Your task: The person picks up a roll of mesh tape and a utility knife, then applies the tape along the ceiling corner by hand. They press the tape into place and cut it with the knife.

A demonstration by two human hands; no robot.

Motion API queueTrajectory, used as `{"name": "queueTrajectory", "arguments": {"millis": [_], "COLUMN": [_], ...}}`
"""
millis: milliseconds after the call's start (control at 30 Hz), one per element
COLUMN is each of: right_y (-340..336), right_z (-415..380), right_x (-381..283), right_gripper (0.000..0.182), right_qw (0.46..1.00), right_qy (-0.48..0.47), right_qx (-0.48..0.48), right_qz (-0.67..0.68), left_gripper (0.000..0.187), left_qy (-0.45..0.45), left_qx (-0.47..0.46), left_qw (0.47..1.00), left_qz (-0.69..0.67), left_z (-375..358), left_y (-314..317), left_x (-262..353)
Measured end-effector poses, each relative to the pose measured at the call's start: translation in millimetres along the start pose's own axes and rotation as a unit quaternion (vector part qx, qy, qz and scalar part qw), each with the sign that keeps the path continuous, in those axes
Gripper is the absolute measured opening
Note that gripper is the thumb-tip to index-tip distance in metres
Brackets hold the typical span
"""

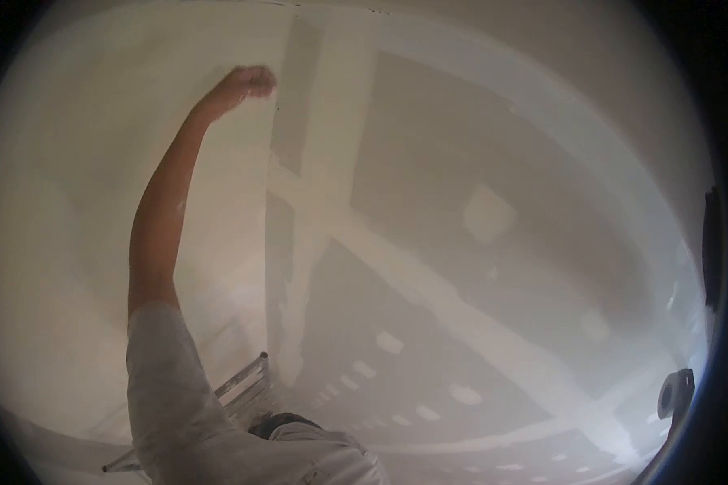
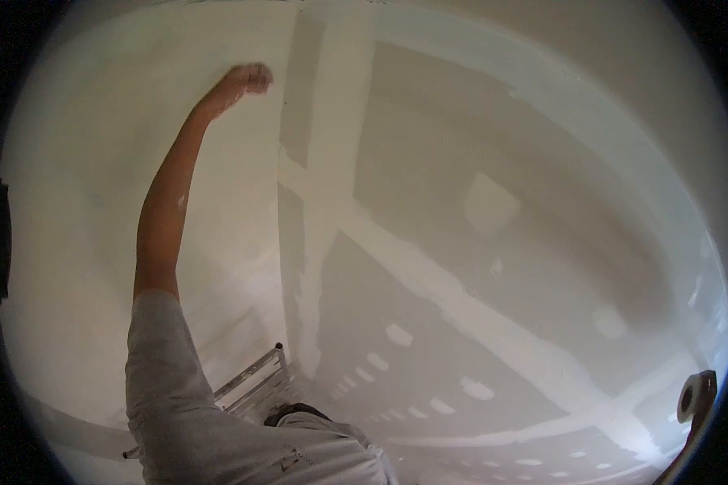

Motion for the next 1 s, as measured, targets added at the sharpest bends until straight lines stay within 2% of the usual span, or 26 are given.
{"name": "queueTrajectory", "arguments": {"millis": [33,67,100,133,200,233,300,333,400,433,467,500,533,567,600,633,667,700,733,767,833,867,900,933,967,1000], "right_y": [-1.0,-2.0,-5.1,-6.3,-9.6,-8.7,-7.6,-8.1,-9.5,-7.6,-4.8,0.6,0.5,1.3,-1.9,-5.0,-8.2,-11.8,-16.7,-20.7,-14.3,4.3,24.1,48.9,83.9,122.6], "right_z": [18.0,34.3,53.9,71.1,103.5,117.4,137.5,145.4,161.9,167.2,175.5,181.2,183.2,168.3,152.6,140.2,126.5,116.5,109.6,100.0,51.1,20.9,-14.0,-52.6,-101.5,-147.1], "right_x": [-0.1,0.7,4.2,6.8,14.9,14.2,15.8,16.4,11.7,7.2,-0.7,-9.8,-12.6,-26.7,-28.9,-38.4,-53.4,-63.0,-61.6,-63.5,-80.9,-103.0,-130.0,-135.2,-123.7,-110.6], "right_gripper": [0.027,0.027,0.028,0.029,0.030,0.031,0.033,0.033,0.035,0.036,0.037,0.038,0.039,0.040,0.041,0.042,0.043,0.044,0.045,0.047,0.038,0.039,0.041,0.043,0.045,0.047], "right_qw": [1.000,0.999,0.997,0.995,0.989,0.986,0.981,0.978,0.974,0.972,0.970,0.969,0.967,0.967,0.968,0.970,0.973,0.976,0.978,0.976,0.995,0.997,0.992,0.988,0.982,0.971], "right_qy": [-0.015,-0.027,-0.038,-0.050,-0.073,-0.082,-0.095,-0.101,-0.112,-0.120,-0.131,-0.144,-0.156,-0.162,-0.165,-0.164,-0.159,-0.153,-0.112,-0.073,-0.027,-0.060,-0.088,-0.077,-0.047,-0.010], "right_qx": [0.020,0.041,0.061,0.081,0.119,0.134,0.158,0.169,0.184,0.188,0.191,0.190,0.188,0.183,0.177,0.167,0.153,0.138,0.134,0.126,0.099,0.016,-0.068,-0.125,-0.175,-0.234], "right_qz": [-0.007,-0.015,-0.023,-0.029,-0.041,-0.048,-0.058,-0.063,-0.072,-0.074,-0.072,-0.069,-0.068,-0.069,-0.071,-0.070,-0.072,-0.069,-0.115,-0.162,0.018,0.035,0.057,0.054,0.044,0.045], "left_gripper": [0.023,0.026,0.024,0.024,0.024,0.024,0.028,0.028,0.036,0.052,0.048,0.047,0.048,0.042,0.032,0.036,0.038,0.035,0.029,0.028,0.040,0.041,0.044,0.045,0.045,0.041], "left_qy": [-0.006,0.024,-0.001,0.004,0.057,0.062,0.079,0.083,0.041,0.024,0.048,0.069,0.050,0.012,0.106,0.086,0.087,0.064,0.071,0.054,0.089,0.073,0.121,0.118,0.127,0.181], "left_qx": [-0.008,-0.025,0.036,0.038,0.096,0.095,0.189,0.186,0.317,0.363,0.349,0.400,0.463,0.404,0.538,0.408,0.420,0.511,0.556,0.560,0.589,0.584,0.562,0.511,0.503,0.479], "left_qw": [0.995,0.982,0.976,0.975,0.928,0.926,0.895,0.894,0.854,0.865,0.804,0.912,0.811,0.825,0.745,0.767,0.816,0.856,0.825,0.817,0.775,0.781,0.788,0.794,0.800,0.780], "left_qz": [-0.099,-0.187,-0.215,-0.218,-0.355,-0.359,-0.397,-0.400,-0.411,-0.345,-0.478,-0.065,0.355,0.396,0.380,0.487,0.387,0.051,0.070,0.127,0.212,0.211,0.222,0.308,0.301,0.360], "left_z": [17.9,41.2,70.9,91.3,133.3,163.8,211.0,223.7,225.9,216.8,244.2,251.2,251.9,300.5,319.5,287.4,316.3,303.1,270.7,268.1,287.6,306.8,308.2,319.7,326.6,347.9], "left_y": [-8.6,-18.8,-24.6,-29.5,-48.8,-46.8,-56.7,-52.2,-42.3,-35.5,-36.1,-49.7,-59.0,-60.1,-58.5,-40.8,-48.9,-65.3,-62.2,-57.2,-72.0,-77.0,-79.2,-78.6,-85.1,-85.4], "left_x": [10.5,8.1,8.6,3.9,-3.4,-23.4,-59.8,-58.4,-53.4,-43.5,-79.9,-83.0,-83.0,-150.2,-169.8,-126.6,-158.9,-174.5,-137.3,-138.0,-169.4,-197.7,-187.4,-196.5,-205.1,-218.5]}}
Point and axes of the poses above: each hand's wrist, its own z-axis towards the middle knuckle, its own y-axis out of the palm, x = y × z, the point moved 10 cm from there along z, towards the middle knuckle, and after that the axes turned 9 degrees about x, right-handed, at the moved point
